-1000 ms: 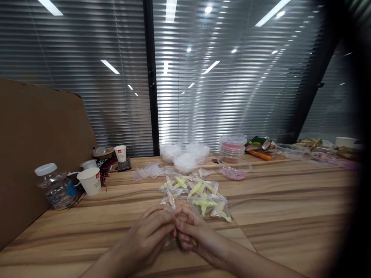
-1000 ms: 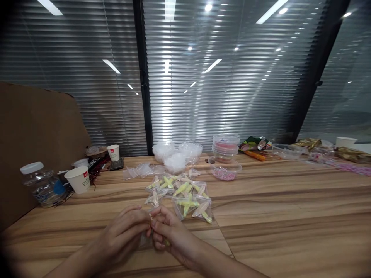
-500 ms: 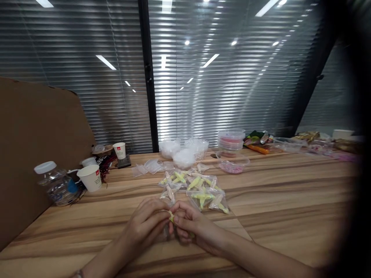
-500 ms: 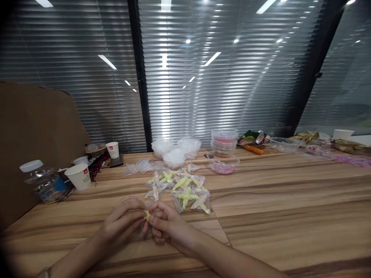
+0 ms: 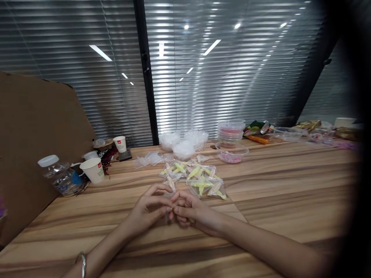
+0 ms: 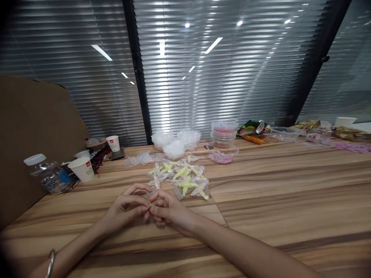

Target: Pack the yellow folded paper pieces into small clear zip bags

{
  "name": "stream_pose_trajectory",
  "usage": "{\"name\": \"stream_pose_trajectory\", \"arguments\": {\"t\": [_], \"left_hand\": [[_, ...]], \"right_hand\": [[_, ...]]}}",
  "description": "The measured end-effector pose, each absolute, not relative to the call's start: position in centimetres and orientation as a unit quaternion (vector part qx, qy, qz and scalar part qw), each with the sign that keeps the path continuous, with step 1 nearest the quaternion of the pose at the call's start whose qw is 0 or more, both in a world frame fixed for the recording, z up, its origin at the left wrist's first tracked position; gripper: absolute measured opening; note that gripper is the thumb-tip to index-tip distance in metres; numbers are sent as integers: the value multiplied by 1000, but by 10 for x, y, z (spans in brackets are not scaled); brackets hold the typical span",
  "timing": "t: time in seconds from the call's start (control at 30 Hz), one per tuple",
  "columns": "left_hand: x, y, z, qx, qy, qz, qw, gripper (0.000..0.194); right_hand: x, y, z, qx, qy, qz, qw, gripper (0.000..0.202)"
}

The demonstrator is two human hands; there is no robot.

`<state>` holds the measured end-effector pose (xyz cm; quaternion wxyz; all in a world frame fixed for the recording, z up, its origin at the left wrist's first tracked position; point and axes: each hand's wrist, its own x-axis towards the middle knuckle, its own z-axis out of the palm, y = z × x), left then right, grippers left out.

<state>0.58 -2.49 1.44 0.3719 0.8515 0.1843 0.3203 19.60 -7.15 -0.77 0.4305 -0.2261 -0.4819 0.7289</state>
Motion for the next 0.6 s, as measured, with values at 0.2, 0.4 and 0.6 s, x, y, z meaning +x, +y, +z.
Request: {"name": "stream_pose_trajectory", "arguments": {"t": [0.2, 0.4, 0.6], "left_hand": [[8, -26, 12, 860, 175, 331, 348, 12], [10, -29, 16, 882, 186, 347, 260, 11], [11, -32, 15, 879, 207, 383, 196, 12]], "right_hand": [[198, -71, -14, -234, -460, 736, 439, 27], [196, -72, -13, -225, -476, 718, 456, 27], [193, -73, -7, -227, -491, 688, 483, 27]]}}
